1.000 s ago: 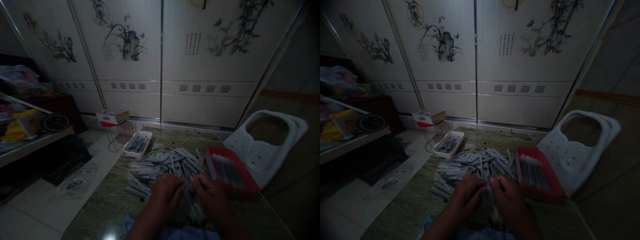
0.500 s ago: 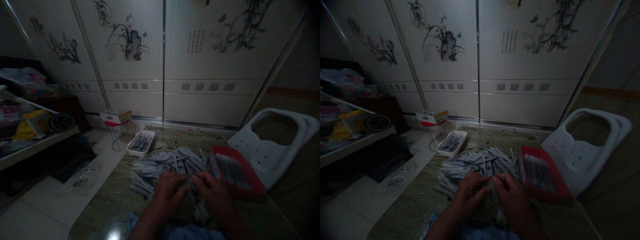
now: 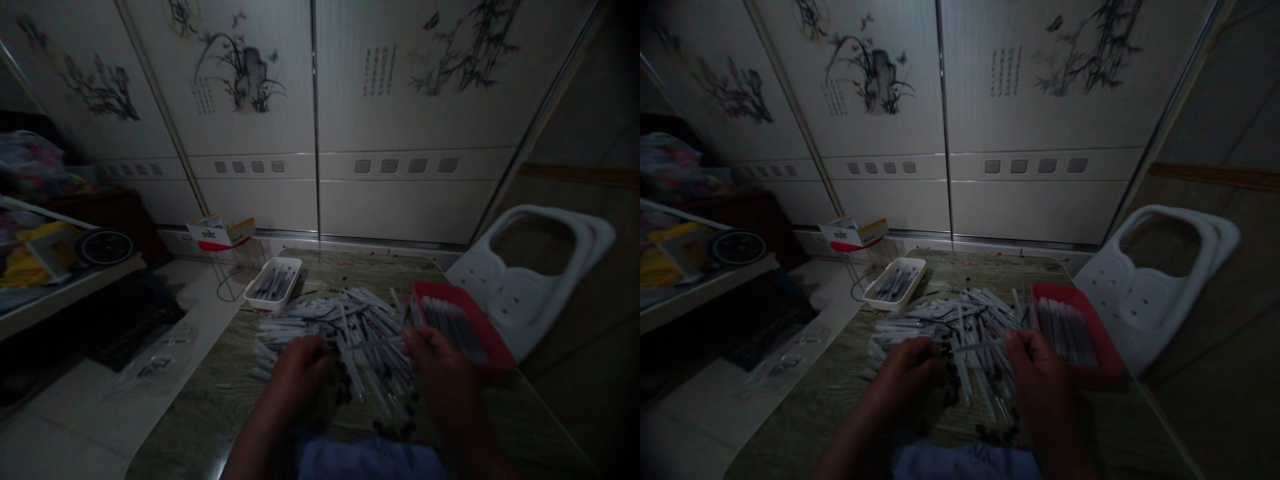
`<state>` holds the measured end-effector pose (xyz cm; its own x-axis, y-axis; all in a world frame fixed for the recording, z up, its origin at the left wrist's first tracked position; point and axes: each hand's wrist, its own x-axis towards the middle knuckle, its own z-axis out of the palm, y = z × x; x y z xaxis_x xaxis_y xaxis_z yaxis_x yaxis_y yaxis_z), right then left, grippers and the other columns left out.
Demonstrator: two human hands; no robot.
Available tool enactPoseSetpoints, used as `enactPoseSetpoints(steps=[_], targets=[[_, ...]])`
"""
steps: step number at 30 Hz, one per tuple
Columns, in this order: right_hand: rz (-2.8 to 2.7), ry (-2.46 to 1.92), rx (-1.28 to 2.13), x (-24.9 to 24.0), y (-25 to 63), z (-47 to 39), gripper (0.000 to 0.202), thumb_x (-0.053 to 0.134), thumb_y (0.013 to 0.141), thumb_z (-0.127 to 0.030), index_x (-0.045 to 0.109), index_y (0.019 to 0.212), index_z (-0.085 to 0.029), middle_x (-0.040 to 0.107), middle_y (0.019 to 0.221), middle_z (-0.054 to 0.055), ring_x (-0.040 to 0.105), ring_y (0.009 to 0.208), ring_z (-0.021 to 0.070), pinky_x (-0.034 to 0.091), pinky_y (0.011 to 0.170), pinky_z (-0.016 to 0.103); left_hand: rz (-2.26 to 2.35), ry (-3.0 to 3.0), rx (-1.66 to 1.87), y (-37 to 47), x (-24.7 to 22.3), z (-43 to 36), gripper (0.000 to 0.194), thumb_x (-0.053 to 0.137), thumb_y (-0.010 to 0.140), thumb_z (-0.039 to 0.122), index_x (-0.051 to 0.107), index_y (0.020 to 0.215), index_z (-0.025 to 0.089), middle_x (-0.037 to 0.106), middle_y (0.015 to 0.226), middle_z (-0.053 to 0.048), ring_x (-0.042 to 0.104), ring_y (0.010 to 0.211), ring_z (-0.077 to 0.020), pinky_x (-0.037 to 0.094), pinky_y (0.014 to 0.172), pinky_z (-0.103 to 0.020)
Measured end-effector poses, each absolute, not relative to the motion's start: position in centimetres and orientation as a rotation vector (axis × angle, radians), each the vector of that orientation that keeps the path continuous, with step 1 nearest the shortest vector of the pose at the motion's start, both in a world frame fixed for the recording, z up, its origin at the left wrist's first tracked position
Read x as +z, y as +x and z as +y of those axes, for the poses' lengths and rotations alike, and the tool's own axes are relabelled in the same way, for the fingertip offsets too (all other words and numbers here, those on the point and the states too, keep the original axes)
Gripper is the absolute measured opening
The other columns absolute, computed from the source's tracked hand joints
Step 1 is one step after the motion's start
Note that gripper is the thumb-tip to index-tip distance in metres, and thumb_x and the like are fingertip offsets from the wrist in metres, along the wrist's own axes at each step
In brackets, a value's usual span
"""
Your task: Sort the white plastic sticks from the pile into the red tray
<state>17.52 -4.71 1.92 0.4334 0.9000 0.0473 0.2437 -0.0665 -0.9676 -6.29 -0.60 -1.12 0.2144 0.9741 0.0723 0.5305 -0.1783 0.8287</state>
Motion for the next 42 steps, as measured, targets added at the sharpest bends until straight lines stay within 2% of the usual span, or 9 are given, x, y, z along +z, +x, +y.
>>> enactPoseSetpoints(steps=[4,8,15,20,23,29,32,38,42], targets=[[-1.014,-1.568,0.766,1.9,17.7,-4.8,0.039,0.058,0.087,-0.060,0.060,0.079,-0.021,0.054,0.067,-0.003,0.048,0.063,0.0161,0.037,0.057,0.027,1.385,2.150,0.536,-6.0,-0.9,-0.9,0.017,0.059,0.073,0.012,0.072,0.079,0.022,0.070,0.084,-0.003,0.060,0.087,-0.0223,0.040,0.077,-0.032],[-1.004,-1.538,0.781,2.0,17.6,-4.7,0.040,0.059,0.086,-0.060,0.060,0.080,-0.021,0.052,0.066,-0.003,0.045,0.060,0.0151,0.036,0.054,0.027,1.391,2.260,0.427,-5.7,-0.6,-0.9,0.018,0.062,0.071,0.012,0.072,0.081,0.023,0.070,0.089,-0.004,0.059,0.088,-0.0228,0.038,0.079,-0.033],[-0.982,-1.547,0.739,2.0,17.6,-4.7,0.040,0.059,0.086,-0.059,0.061,0.082,-0.020,0.055,0.067,-0.002,0.048,0.062,0.0156,0.038,0.055,0.026,1.633,2.137,0.611,-6.3,-1.4,-0.3,0.013,0.059,0.081,0.019,0.069,0.088,0.022,0.069,0.092,-0.005,0.059,0.091,-0.0225,0.038,0.077,-0.031],[-0.926,-1.529,0.774,2.0,17.5,-4.7,0.040,0.059,0.087,-0.060,0.060,0.081,-0.020,0.052,0.065,-0.004,0.046,0.062,0.0147,0.037,0.056,0.026,1.889,1.999,0.824,-8.0,-2.0,0.5,0.022,0.053,0.086,0.019,0.068,0.102,0.022,0.070,0.106,-0.008,0.059,0.101,-0.0242,0.039,0.086,-0.034],[-0.923,-1.523,0.774,1.9,17.6,-4.7,0.040,0.059,0.087,-0.061,0.060,0.082,-0.021,0.052,0.065,-0.004,0.045,0.062,0.0146,0.036,0.056,0.026,2.002,1.949,0.831,-8.6,-1.9,0.6,0.026,0.053,0.086,0.018,0.066,0.108,0.021,0.070,0.112,-0.009,0.059,0.104,-0.0250,0.038,0.088,-0.034],[-0.917,-1.539,0.792,1.6,17.8,-4.7,0.041,0.058,0.088,-0.061,0.061,0.086,-0.021,0.056,0.069,-0.003,0.049,0.065,0.0161,0.039,0.058,0.026,2.088,2.096,0.542,-8.1,-1.6,0.3,0.018,0.055,0.085,0.023,0.070,0.093,0.024,0.069,0.099,-0.008,0.057,0.097,-0.0278,0.034,0.080,-0.037],[-0.898,-1.528,0.802,1.6,17.7,-4.7,0.040,0.059,0.087,-0.061,0.061,0.085,-0.022,0.056,0.069,-0.003,0.049,0.065,0.0160,0.038,0.058,0.026,2.119,2.140,0.440,-7.7,-1.5,0.2,0.018,0.055,0.085,0.027,0.071,0.093,0.026,0.067,0.100,-0.009,0.055,0.097,-0.0302,0.031,0.076,-0.038],[-0.913,-1.533,0.795,1.7,17.5,-4.7,0.039,0.059,0.087,-0.060,0.061,0.082,-0.022,0.054,0.067,-0.004,0.047,0.064,0.0154,0.037,0.057,0.025,2.067,2.172,0.398,-7.4,-1.3,-0.1,0.020,0.054,0.087,0.031,0.072,0.094,0.025,0.066,0.101,-0.010,0.054,0.097,-0.0299,0.030,0.075,-0.038],[-0.914,-1.513,0.807,1.5,17.5,-4.7,0.039,0.058,0.087,-0.060,0.060,0.082,-0.021,0.055,0.069,-0.003,0.047,0.064,0.0153,0.038,0.057,0.025,2.009,2.194,0.456,-7.0,-1.4,-0.2,0.016,0.056,0.087,0.031,0.071,0.088,0.024,0.066,0.098,-0.010,0.056,0.096,-0.0288,0.033,0.079,-0.038]])
